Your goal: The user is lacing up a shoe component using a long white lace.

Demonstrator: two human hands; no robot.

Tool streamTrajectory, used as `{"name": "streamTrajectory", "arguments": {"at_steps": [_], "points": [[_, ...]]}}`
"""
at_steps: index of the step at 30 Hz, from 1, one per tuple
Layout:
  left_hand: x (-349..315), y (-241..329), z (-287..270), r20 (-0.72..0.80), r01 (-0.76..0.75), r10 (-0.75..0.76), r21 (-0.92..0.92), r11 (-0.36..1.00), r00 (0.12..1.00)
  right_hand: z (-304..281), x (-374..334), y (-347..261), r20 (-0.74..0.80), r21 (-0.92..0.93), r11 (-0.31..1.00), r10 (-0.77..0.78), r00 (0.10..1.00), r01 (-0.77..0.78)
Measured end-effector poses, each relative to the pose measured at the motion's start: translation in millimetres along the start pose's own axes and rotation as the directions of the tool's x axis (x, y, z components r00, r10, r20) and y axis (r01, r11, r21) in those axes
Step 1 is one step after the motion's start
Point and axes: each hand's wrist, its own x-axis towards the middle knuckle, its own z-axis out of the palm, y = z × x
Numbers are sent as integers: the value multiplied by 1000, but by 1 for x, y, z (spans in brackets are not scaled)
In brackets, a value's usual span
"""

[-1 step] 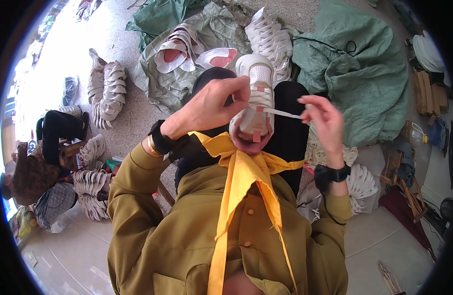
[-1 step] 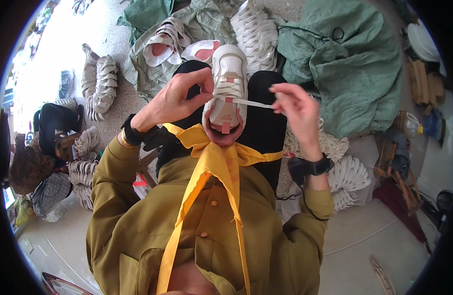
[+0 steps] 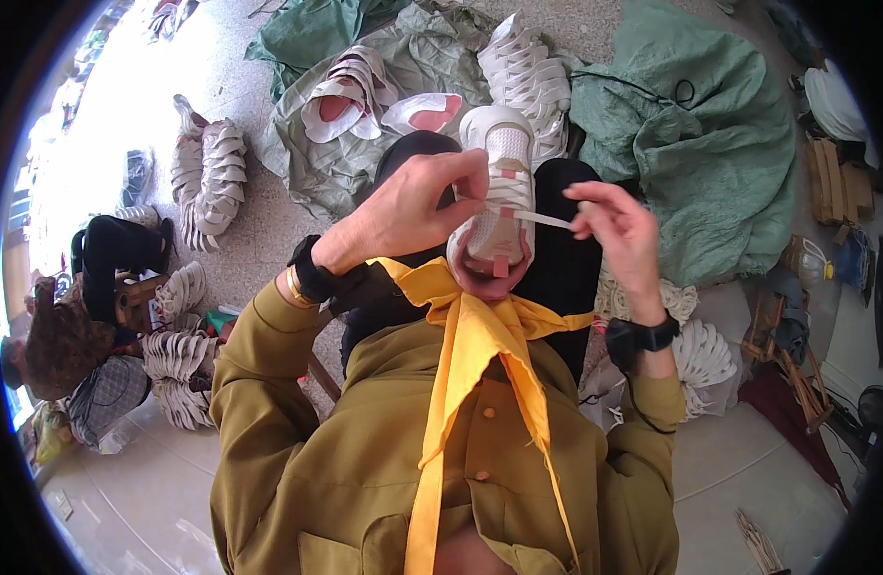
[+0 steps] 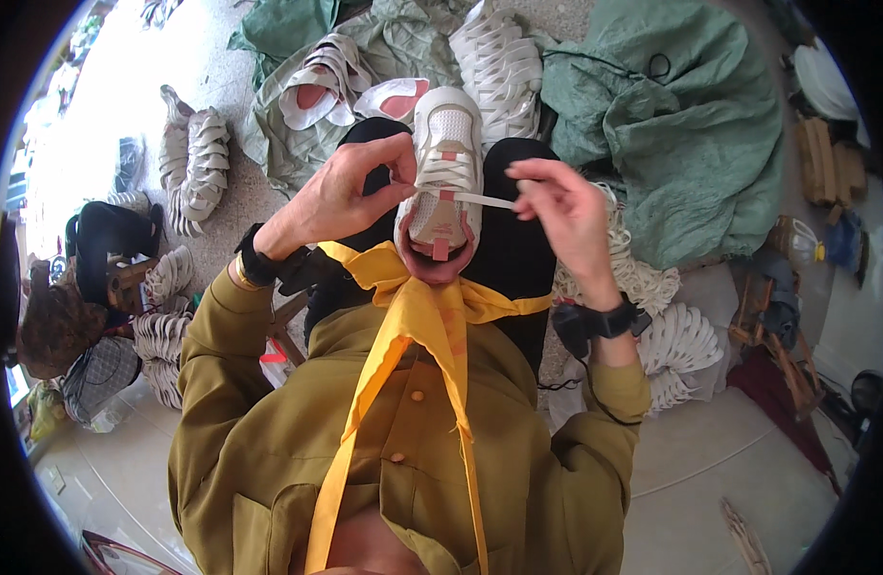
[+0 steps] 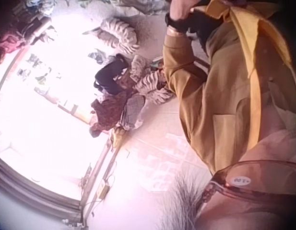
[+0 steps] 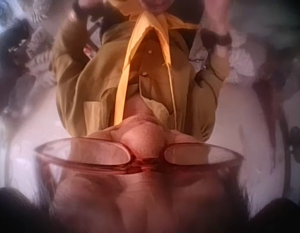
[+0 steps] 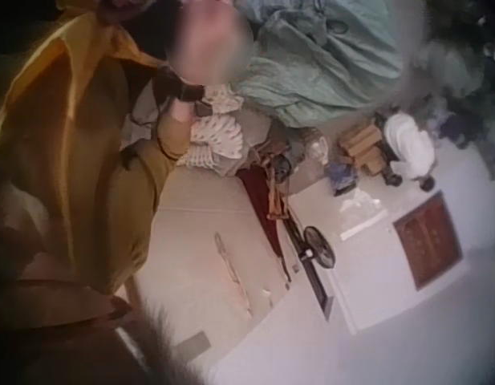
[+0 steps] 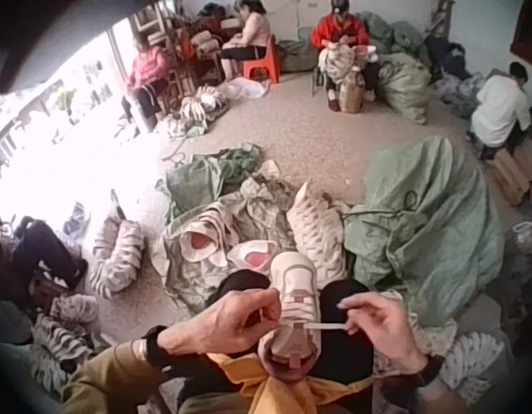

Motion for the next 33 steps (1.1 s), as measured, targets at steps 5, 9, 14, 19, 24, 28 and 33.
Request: {"name": "streamTrajectory", "arguments": {"at_steps": [5, 9, 14, 19, 24, 28, 33], "points": [[-7, 14, 0, -20, -102, 117, 358, 928, 993, 40, 21, -5, 198, 5, 1000, -23, 980, 23], [-17, 19, 4, -84, 85, -42, 626, 775, 996, 53, 27, -4, 263, -61, 992, -95, 960, 114], [-19, 21, 0, -189, 264, -263, -21, 964, 946, 65, 31, -22, 341, -12, 1000, 8, 940, -4], [-19, 25, -16, -26, 162, -215, -573, 803, 976, 55, 31, -26, 415, 39, 996, 61, 908, -85], [-21, -2, -10, -17, 145, -199, -624, 768, 980, 7, 19, -18, 329, 65, 996, 32, 944, -56], [-20, -21, 2, -6, 164, -208, -596, 786, 978, -34, -1, -15, 218, 146, 989, -27, 976, -6], [-19, -27, 17, 7, 184, -210, -510, 840, 978, -75, -23, 5, 47, 157, 987, 23, 999, -30]]}}
